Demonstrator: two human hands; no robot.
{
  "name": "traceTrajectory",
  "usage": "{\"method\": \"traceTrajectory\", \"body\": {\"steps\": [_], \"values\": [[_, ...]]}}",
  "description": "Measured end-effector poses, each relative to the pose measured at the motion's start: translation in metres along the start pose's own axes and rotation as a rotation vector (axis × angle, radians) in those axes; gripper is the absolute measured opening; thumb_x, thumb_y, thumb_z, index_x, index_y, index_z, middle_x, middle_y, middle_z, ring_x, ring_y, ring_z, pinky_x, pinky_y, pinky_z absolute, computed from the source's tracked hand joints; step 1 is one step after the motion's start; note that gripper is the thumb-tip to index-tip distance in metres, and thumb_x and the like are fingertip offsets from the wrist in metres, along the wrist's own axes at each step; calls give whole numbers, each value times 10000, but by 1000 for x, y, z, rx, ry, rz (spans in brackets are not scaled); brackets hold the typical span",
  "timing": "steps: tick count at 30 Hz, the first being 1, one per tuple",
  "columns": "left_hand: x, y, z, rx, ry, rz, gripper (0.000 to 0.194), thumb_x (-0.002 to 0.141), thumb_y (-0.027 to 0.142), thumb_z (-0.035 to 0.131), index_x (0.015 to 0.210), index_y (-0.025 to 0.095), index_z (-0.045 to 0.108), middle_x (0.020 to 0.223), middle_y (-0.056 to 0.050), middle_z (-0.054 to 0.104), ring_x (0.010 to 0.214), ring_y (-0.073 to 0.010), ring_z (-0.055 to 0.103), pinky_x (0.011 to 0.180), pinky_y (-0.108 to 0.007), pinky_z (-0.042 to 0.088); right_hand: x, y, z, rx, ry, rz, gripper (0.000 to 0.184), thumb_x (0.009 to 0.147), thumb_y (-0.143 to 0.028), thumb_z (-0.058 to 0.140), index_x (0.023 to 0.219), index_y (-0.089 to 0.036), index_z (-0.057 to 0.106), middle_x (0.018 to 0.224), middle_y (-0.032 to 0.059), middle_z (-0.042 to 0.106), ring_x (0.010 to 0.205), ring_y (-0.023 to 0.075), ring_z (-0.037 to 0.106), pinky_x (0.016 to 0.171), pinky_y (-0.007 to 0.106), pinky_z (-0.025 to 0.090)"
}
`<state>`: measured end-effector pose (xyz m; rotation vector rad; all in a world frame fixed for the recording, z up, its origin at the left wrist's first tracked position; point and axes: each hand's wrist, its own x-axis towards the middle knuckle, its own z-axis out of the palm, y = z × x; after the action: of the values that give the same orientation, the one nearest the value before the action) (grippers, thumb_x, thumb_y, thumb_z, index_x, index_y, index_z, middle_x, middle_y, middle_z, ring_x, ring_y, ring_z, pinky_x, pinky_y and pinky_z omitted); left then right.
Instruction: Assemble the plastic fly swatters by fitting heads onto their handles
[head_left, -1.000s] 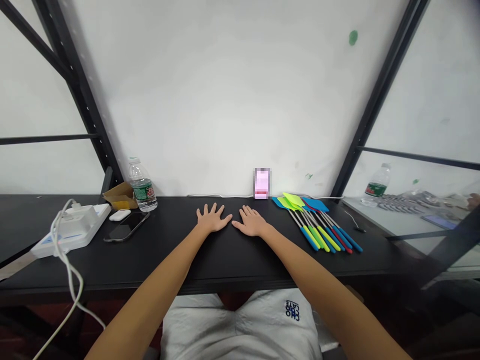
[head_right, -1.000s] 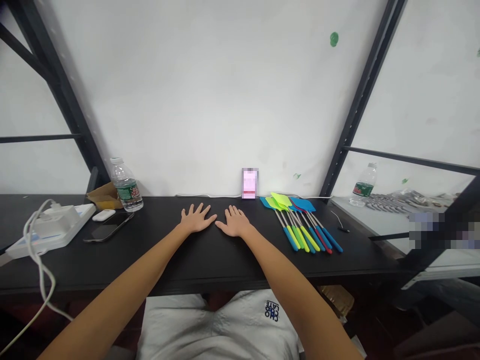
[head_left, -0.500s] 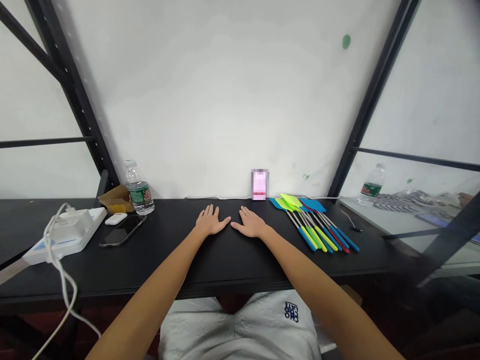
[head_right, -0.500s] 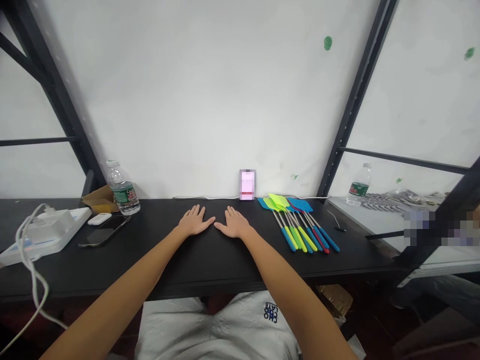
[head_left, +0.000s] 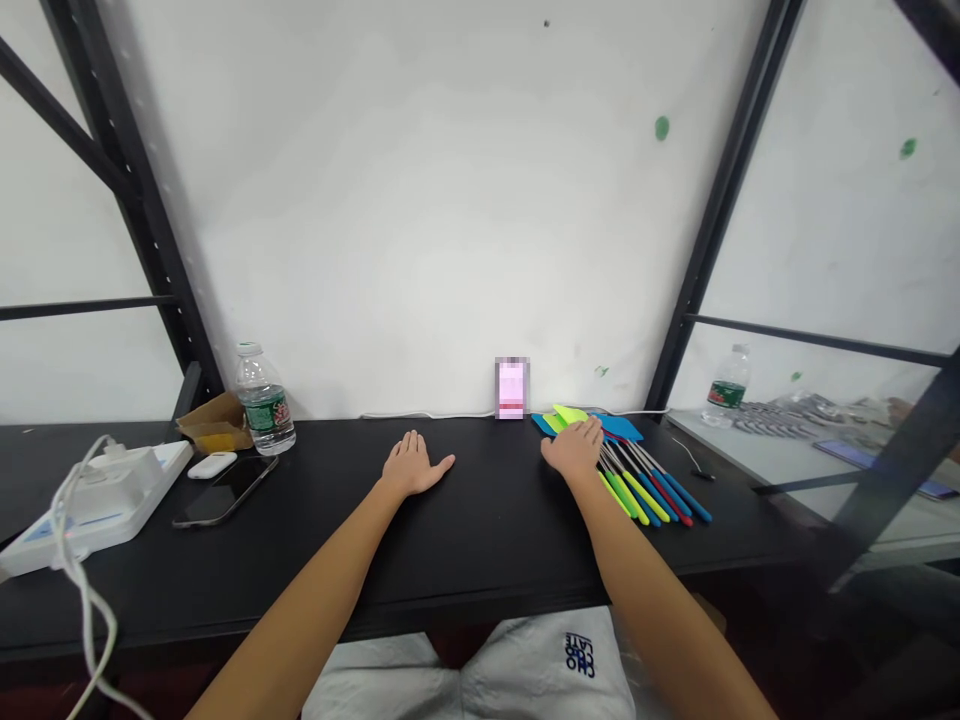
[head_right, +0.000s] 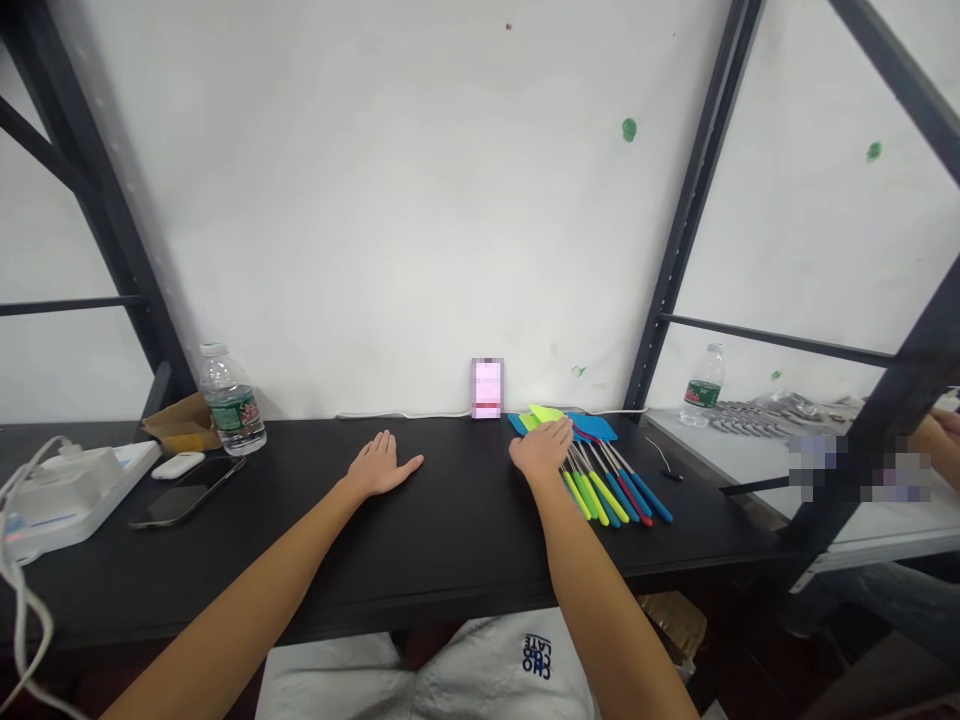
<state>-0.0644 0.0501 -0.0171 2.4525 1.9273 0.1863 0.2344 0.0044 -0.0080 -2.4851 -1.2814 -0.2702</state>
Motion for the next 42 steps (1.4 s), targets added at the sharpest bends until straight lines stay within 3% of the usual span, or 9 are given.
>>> {"method": "traceTrajectory", "body": {"steps": [4, 7, 10, 18, 24, 36, 42], "values": [[-1, 0, -1, 10, -3, -5, 1091, 819, 808, 157, 1524, -19, 260, 1604, -203, 166, 1505, -305, 112, 1216, -443, 136, 5, 6, 3, -21, -77, 136, 906, 813, -435, 517, 1436, 181, 287, 1484, 422, 226, 1419, 483, 192, 1105, 604, 117], [-1, 1, -2, 9, -11, -15, 1094, 818, 808, 147, 1528, -19, 248, 1608, -195, 154, 1507, -305, 101, 1217, -471, 115, 6, 7, 4, -50, -10, 151, 762, 837, -346, 500, 1402, 150, 383, 1392, 423, 376, 1302, 469, 389, 1039, 602, 215], [-2, 1, -3, 10, -17, -15, 1092, 820, 804, 139, 1530, -20, 238, 1611, -192, 144, 1508, -304, 92, 1216, -481, 107, 6, 11, 4, -46, 90, 152, 589, 862, -217, 455, 1334, 135, 482, 1273, 398, 489, 1156, 412, 509, 945, 529, 324], [-1, 1, -3, 9, -8, -7, 1091, 819, 801, 130, 1529, -19, 244, 1609, -194, 151, 1507, -309, 98, 1210, -498, 111, 10, 24, -3, -17, 124, 135, 422, 876, -148, 420, 1185, 36, 641, 1219, 328, 523, 1104, 376, 513, 881, 459, 348], [-1, 0, -3, -1, -6, -11, 1080, 813, 807, 134, 1530, 11, 270, 1609, -191, 152, 1507, -314, 94, 1209, -491, 109, 15, 26, -2, 6, 74, 151, 423, 860, -185, 457, 1180, 15, 647, 1254, 338, 505, 1130, 400, 500, 894, 477, 335], [3, -3, 0, -15, -12, -11, 1101, 801, 821, 140, 1524, 3, 282, 1608, -188, 150, 1507, -314, 88, 1213, -499, 102, 11, 26, -3, -2, 104, 118, 401, 897, -134, 375, 1153, -18, 661, 1167, 309, 584, 1093, 380, 539, 856, 459, 339], [0, -2, -5, -29, -29, -18, 1087, 806, 808, 148, 1526, 3, 274, 1609, -199, 126, 1508, -317, 76, 1211, -500, 91, -1, 14, -11, -43, 212, -6, 400, 916, -95, 317, 1075, -71, 684, 1062, 262, 617, 1007, 347, 559, 818, 427, 328]]}}
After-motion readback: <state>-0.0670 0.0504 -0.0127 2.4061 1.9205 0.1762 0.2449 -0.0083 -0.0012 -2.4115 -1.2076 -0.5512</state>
